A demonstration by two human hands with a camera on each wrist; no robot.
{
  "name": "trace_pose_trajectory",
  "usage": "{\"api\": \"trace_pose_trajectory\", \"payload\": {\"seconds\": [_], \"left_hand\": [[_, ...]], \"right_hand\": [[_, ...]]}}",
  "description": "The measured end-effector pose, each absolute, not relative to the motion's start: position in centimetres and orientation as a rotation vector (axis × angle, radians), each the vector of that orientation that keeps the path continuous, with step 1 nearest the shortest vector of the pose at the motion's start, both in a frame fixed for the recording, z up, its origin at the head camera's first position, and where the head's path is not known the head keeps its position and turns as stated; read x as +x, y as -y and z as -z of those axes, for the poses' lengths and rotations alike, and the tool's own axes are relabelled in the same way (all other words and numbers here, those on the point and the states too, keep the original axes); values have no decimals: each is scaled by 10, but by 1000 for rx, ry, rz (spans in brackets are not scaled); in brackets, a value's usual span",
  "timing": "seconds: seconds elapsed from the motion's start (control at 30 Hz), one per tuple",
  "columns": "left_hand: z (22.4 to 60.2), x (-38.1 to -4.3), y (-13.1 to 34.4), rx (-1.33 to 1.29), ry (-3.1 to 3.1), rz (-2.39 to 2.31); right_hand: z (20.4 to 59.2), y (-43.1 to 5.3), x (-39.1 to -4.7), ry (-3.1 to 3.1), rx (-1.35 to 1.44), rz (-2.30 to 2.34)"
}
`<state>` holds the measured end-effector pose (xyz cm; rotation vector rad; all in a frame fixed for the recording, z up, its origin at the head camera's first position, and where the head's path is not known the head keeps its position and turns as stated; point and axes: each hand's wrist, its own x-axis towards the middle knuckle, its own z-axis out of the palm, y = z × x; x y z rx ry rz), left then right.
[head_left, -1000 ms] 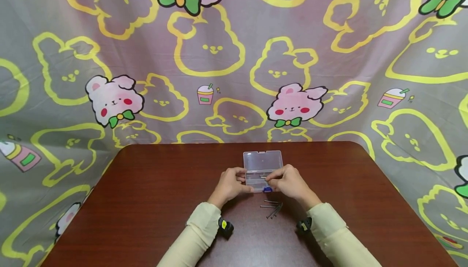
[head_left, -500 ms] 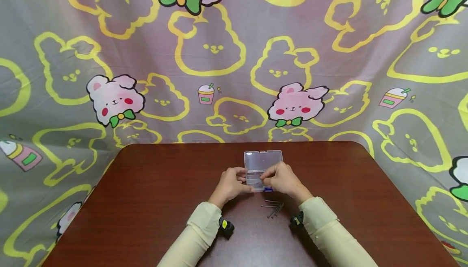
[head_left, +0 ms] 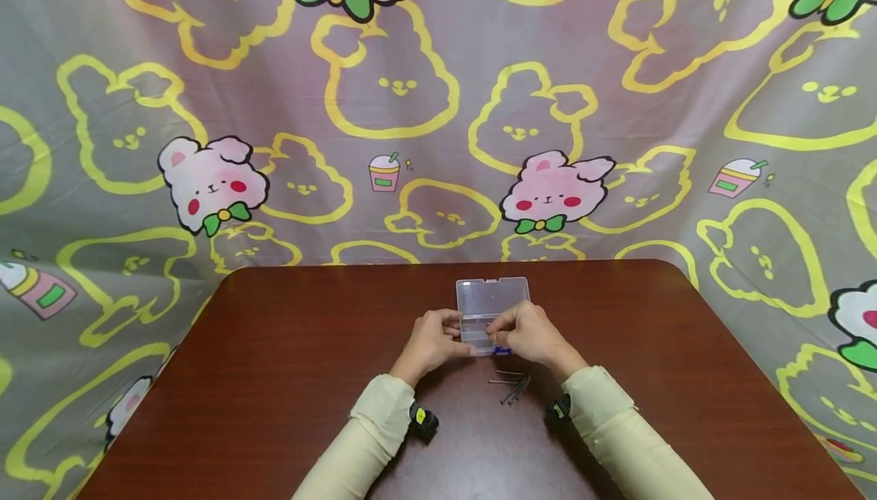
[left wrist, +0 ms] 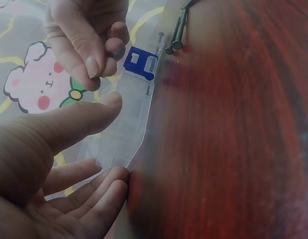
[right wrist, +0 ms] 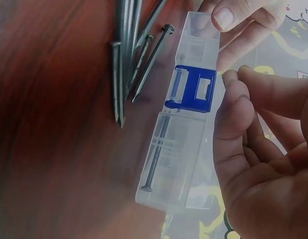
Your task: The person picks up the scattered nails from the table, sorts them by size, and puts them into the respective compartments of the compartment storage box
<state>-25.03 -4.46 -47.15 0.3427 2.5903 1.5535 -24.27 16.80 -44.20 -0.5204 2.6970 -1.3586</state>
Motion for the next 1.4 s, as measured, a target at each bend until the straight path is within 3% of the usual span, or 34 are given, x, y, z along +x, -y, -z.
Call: {"api": "trace_pose_trajectory", "payload": {"seconds": [0.9,1.4], "left_hand": [[471,-249,45,337,-2603,-1554],[473,-249,46,356,-2597,-1562]], "right_hand": [[446,-195,-217,-2773,-519,1263],[456,-194,-201,-2940,-717,934]]}}
